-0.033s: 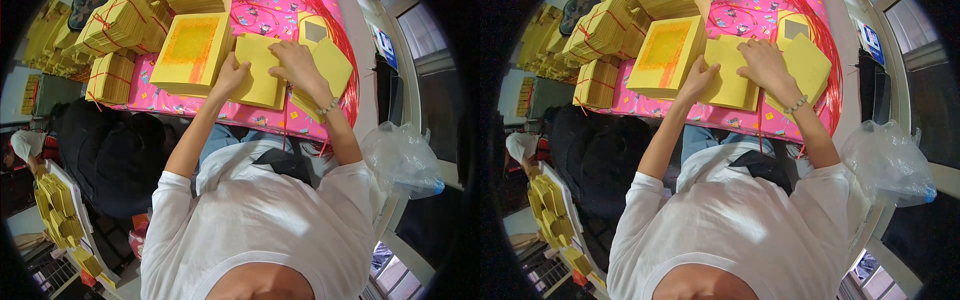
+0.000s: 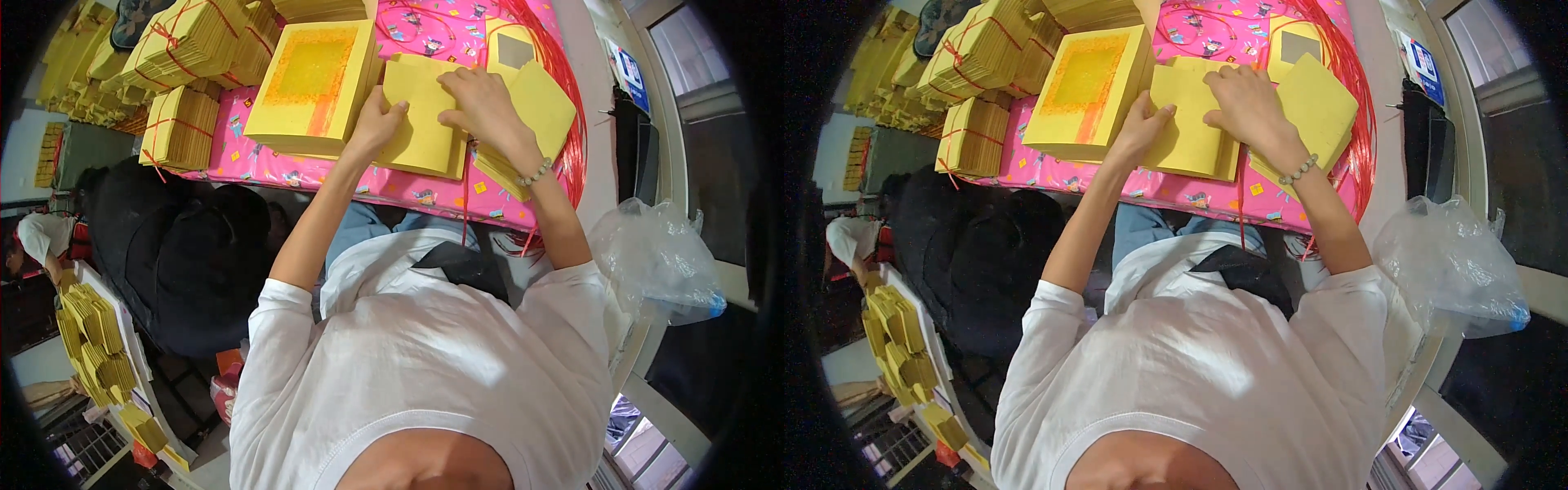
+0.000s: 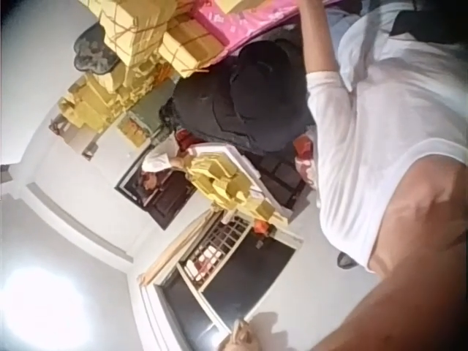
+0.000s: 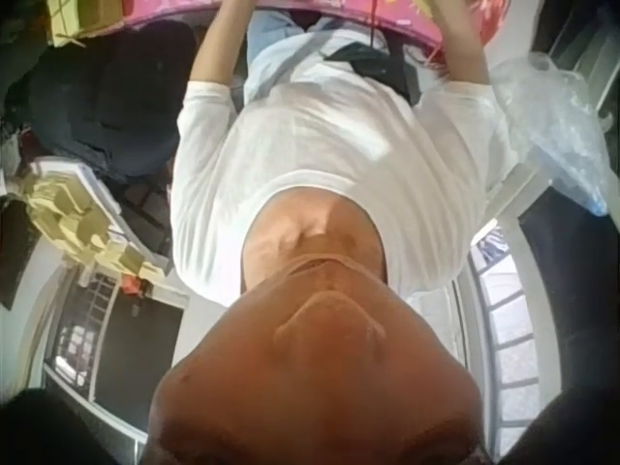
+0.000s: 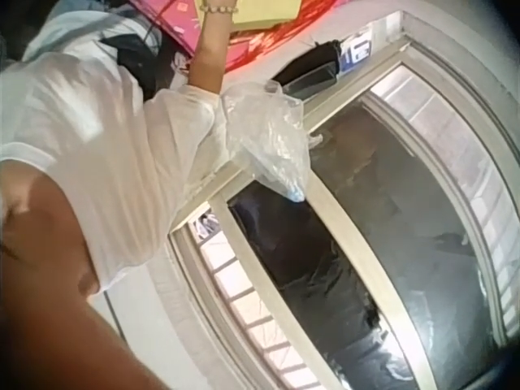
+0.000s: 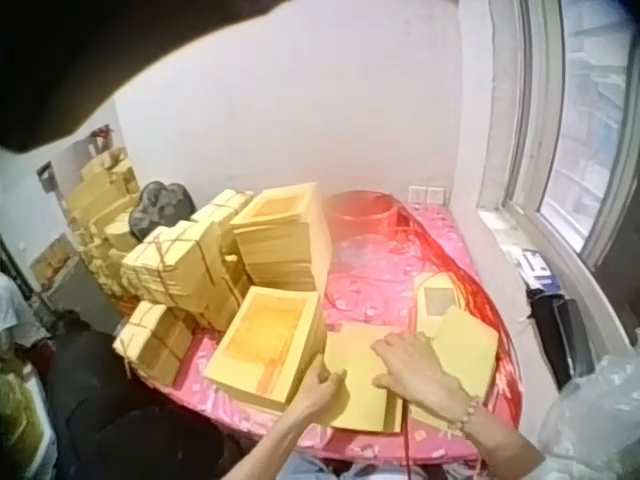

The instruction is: Counting and stacking sheets of yellow ritual paper at a workspace.

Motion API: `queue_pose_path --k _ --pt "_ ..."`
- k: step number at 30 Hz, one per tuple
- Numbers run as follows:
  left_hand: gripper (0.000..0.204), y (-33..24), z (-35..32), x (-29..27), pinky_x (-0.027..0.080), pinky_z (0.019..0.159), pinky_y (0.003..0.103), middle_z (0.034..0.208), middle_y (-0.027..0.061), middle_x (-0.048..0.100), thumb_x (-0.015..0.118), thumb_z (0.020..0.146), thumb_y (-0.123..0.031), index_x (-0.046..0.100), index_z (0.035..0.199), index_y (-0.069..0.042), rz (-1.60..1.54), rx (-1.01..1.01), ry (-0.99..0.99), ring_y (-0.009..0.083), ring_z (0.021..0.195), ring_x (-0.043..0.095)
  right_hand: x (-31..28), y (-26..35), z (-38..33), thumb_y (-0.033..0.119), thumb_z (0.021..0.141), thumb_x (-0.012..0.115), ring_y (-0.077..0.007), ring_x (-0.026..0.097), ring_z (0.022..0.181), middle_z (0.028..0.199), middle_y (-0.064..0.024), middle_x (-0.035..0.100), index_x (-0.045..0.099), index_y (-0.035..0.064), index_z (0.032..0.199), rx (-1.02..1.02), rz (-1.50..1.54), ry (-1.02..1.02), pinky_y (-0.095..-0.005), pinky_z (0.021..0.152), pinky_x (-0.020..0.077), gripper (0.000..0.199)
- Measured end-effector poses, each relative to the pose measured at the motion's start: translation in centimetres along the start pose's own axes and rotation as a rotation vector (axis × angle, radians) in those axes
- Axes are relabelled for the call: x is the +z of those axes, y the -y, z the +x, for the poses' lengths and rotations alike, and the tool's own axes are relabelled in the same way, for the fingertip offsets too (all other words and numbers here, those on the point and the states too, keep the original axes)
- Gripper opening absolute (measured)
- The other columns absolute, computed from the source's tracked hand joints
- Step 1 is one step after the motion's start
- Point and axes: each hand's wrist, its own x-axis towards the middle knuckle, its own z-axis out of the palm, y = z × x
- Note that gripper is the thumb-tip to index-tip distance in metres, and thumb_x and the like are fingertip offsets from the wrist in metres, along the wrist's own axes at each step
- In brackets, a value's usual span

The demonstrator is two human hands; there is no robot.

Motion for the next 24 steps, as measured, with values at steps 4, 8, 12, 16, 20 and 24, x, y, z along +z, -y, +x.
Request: queue_pose_path --k 4,8,12,16,20,24 --pt "0.027 0.4 0.3 0.2 0.048 0.071 0.029 0.094 0.0078 0.059 0.059 0.089 -0.015 0.051 0.11 0.0 -0.007 -0.109 -0.016 0.0143 0.083 0.058 0.7 0.0 0.2 0.028 0.07 0.075 -0.0278 0.056 0.101 0.104 -0.0098 0.062 0.06 0.0063 0.112 0.008 -0.06 0.13 -0.0407 0.088 0.0419 0.05" --pt "0.029 -0.8 -0.1 0.7 0.049 0.07 0.03 0.094 0.008 0.06 0.06 0.089 -0.014 0.052 0.113 0.0 -0.134 -0.171 -0.045 0.0158 0.083 0.058 1.1 -0.2 0.3 0.028 0.069 0.076 -0.028 0.056 0.101 0.103 -0.0095 0.062 0.062 0.006 0.108 0.009 -0.063 0.157 -0.0404 0.089 0.0418 0.047" --pt "0.029 -0.1 0.4 0.7 0.049 0.069 0.031 0.095 0.009 0.061 0.06 0.089 -0.014 0.052 0.113 0.0 -0.063 -0.197 -0.053 0.0165 0.083 0.059 1.0 -0.4 0.5 0.029 0.07 0.075 -0.0285 0.056 0.101 0.103 -0.0097 0.062 0.063 0.0057 0.108 -0.004 -0.058 0.16 -0.0408 0.088 0.042 0.047" --pt "0.033 1.3 0.9 0.4 0.049 0.075 0.036 0.095 0.0172 0.062 0.062 0.086 -0.017 0.05 0.111 0.002 0.156 -0.115 -0.075 0.0263 0.087 0.061 1.0 -0.1 0.7 0.033 0.069 0.075 -0.0295 0.057 0.1 0.101 -0.0109 0.062 0.064 0.0051 0.106 0.013 -0.059 0.218 -0.0413 0.088 0.0421 0.048" --pt "0.033 0.1 0.4 1.1 0.048 0.078 0.047 0.092 0.0295 0.061 0.061 0.084 -0.019 0.047 0.104 0.004 0.427 -0.051 -0.085 0.0431 0.091 0.06 1.4 -0.3 0.6 0.038 0.067 0.077 -0.0302 0.057 0.097 0.096 -0.0123 0.062 0.065 0.0041 0.1 0.026 -0.086 0.246 -0.041 0.087 0.0423 0.049" --pt "0.031 -1.9 -0.3 1.8 0.047 0.074 0.051 0.086 0.0295 0.061 0.06 0.084 -0.017 0.045 0.1 0.005 0.6 -0.047 -0.073 0.044 0.089 0.061 2.0 0.3 0.6 0.039 0.064 0.078 -0.0297 0.058 0.094 0.092 -0.0119 0.062 0.065 0.0036 0.093 0.011 -0.133 0.236 -0.0403 0.086 0.0426 0.048"
